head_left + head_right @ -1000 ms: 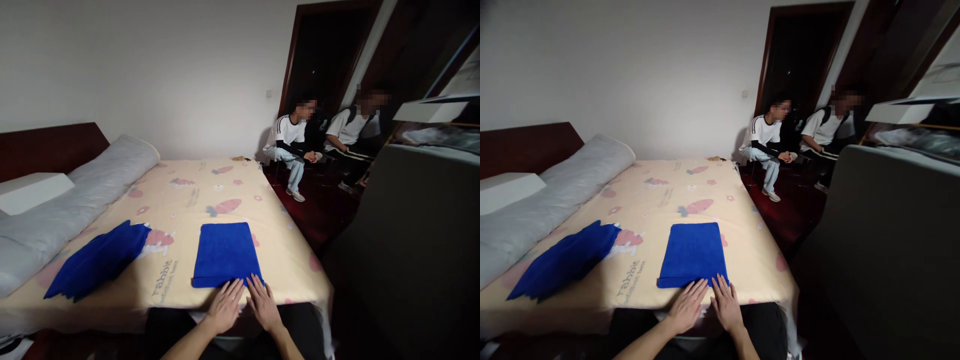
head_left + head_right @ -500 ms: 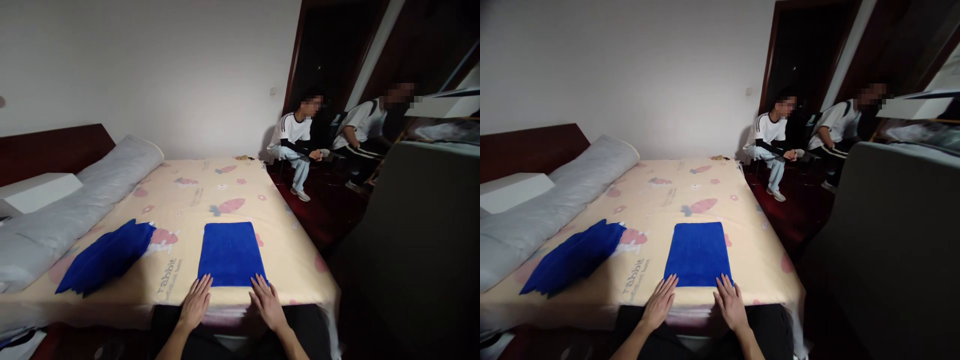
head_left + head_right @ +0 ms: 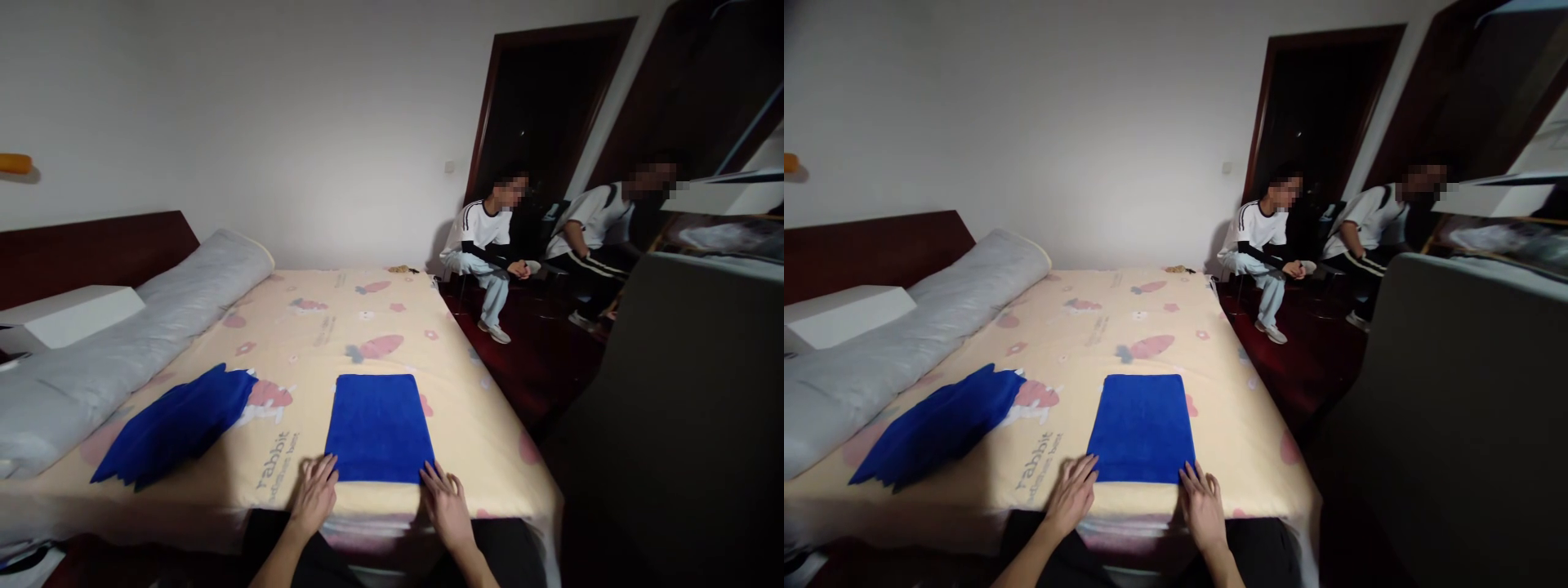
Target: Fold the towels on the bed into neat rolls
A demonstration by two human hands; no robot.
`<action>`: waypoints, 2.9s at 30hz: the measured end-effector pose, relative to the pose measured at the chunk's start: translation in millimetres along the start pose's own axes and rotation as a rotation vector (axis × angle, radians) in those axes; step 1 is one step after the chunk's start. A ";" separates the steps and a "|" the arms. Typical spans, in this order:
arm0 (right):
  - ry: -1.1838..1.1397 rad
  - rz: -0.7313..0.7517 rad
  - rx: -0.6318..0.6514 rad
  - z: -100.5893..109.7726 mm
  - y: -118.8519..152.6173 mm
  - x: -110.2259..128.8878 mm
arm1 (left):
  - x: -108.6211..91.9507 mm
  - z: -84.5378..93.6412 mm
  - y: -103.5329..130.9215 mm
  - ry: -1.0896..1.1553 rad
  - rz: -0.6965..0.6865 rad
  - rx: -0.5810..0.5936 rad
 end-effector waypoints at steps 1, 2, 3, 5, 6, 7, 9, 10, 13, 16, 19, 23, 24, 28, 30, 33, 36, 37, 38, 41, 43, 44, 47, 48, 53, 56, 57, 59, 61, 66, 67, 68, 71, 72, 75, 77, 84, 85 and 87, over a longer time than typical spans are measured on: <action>0.015 -0.015 -0.001 1.0 -0.9 -0.5 | -0.1 1.6 -1.6 -0.009 0.027 0.014; 0.026 -0.029 -0.002 2.7 -1.7 -1.0 | -0.2 3.1 -3.1 -0.015 0.050 0.033; 0.034 -0.043 -0.007 5.1 -2.4 -1.6 | -0.2 4.6 -4.5 -0.015 0.064 0.055; 0.035 -0.067 -0.018 10.6 -3.4 -3.6 | 0.0 8.1 -7.3 0.001 0.062 0.096; 0.026 -0.079 -0.021 13.0 -3.9 -5.2 | 0.5 10.1 -8.6 0.013 0.055 0.110; 0.009 -0.093 -0.021 14.8 -4.5 -7.3 | 1.3 12.1 -9.9 0.024 0.049 0.122; -0.041 -0.126 -0.016 16.3 -6.2 -12.5 | 3.2 15.4 -12.2 0.040 0.042 0.144; -0.067 -0.142 -0.013 16.0 -7.3 -15.4 | 3.9 16.4 -13.1 0.044 0.041 0.153; -0.120 -0.172 -0.021 12.5 -10.7 -22.8 | 4.8 17.4 -15.0 0.046 0.058 0.166; -0.132 -0.182 -0.049 6.9 -12.1 -27.5 | 4.5 17.4 -16.5 0.054 0.096 0.174; -0.129 -0.163 -0.101 1.5 -12.2 -30.1 | 4.5 20.7 -19.3 0.067 0.127 0.182; -0.109 -0.164 -0.170 -1.0 -16.8 -31.8 | 6.8 31.8 -24.5 0.087 0.145 0.179; -0.105 -0.167 -0.177 -0.3 -19.1 -31.8 | 7.6 35.0 -25.6 0.092 0.148 0.178; -0.123 -0.148 -0.174 5.8 -25.7 -30.4 | 10.8 46.6 -28.5 0.118 0.146 0.175; -0.149 -0.158 -0.151 8.5 -24.8 -31.2 | 12.0 51.3 -29.0 0.132 0.141 0.179; -0.208 -0.187 -0.106 12.9 -18.4 -32.0 | 13.0 56.4 -28.7 0.157 0.136 0.207; -0.279 -0.222 -0.055 21.7 -10.3 -28.4 | 12.8 58.5 -26.8 0.182 0.146 0.253; -0.299 -0.236 -0.039 25.8 -8.2 -26.2 | 12.5 58.3 -25.9 0.189 0.159 0.268; -0.315 -0.246 -0.027 30.0 -6.6 -23.9 | 11.9 57.5 -24.9 0.196 0.177 0.282; -0.333 -0.264 -0.011 39.7 -5.8 -18.9 | 7.4 52.4 -24.1 0.210 0.246 0.315; -0.325 -0.284 -0.009 41.2 -8.1 -19.4 | 2.8 47.3 -26.6 0.210 0.314 0.333; -0.318 -0.299 -0.010 40.5 -9.6 -20.8 | 0.7 44.4 -28.7 0.207 0.358 0.340; -0.289 -0.350 -0.018 36.3 -13.9 -26.8 | -2.7 36.8 -35.0 0.200 0.503 0.365; -0.278 -0.365 -0.021 35.3 -14.7 -28.4 | -2.7 35.1 -36.2 0.201 0.544 0.373; -0.205 -0.370 -0.058 34.7 -15.8 -21.9 | -4.4 36.5 -34.5 0.188 0.621 0.341; -0.156 -0.300 -0.105 31.9 -17.9 -1.2 | -21.5 41.4 -35.0 0.184 0.504 0.232; -0.142 -0.254 -0.121 29.8 -19.5 8.1 | -30.2 42.2 -36.3 0.193 0.453 0.199; -0.123 -0.147 -0.154 24.5 -23.5 27.4 | -49.3 41.8 -40.3 0.223 0.365 0.154; -0.129 -0.056 -0.181 18.3 -28.1 44.3 | -67.6 39.4 -45.8 0.261 0.296 0.122; -0.209 0.035 -0.144 6.0 -38.4 68.5 | -94.5 31.4 -58.3 0.333 0.201 0.068; -0.218 0.043 -0.129 4.9 -39.9 70.5 | -95.1 30.1 -59.6 0.339 0.196 0.061; -0.224 0.050 -0.116 4.4 -41.1 71.5 | -94.0 28.9 -60.2 0.345 0.192 0.055; -0.220 0.064 -0.105 4.8 -42.8 66.7 | -81.7 26.1 -58.6 0.372 0.172 0.024; -0.217 0.073 -0.109 5.1 -42.6 62.4 | -75.1 25.1 -56.7 0.381 0.165 0.007; -0.195 0.097 -0.161 6.5 -39.4 43.8 | -52.7 21.4 -47.6 0.360 0.188 -0.069; -0.163 0.088 -0.225 8.1 -35.7 31.4 | -40.6 18.2 -40.6 0.295 0.267 -0.134; -0.217 0.167 -0.169 7.1 -32.1 61.1 | -71.9 11.2 -46.2 0.349 0.264 -0.167; -0.240 0.184 -0.118 4.6 -34.1 71.2 | -81.4 10.8 -50.5 0.389 0.225 -0.132; -0.262 0.190 -0.037 -0.4 -38.4 85.3 | -94.3 10.2 -57.6 0.441 0.175 -0.073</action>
Point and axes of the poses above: each hand's wrist, its own y-axis away from the middle knuckle, its own z-axis out of the back of the hand, x = y × z, the point moved 3 cm from there along -y, towards the middle knuckle, and after that the axes turned 8 degrees about -y, right-handed, at the moved point
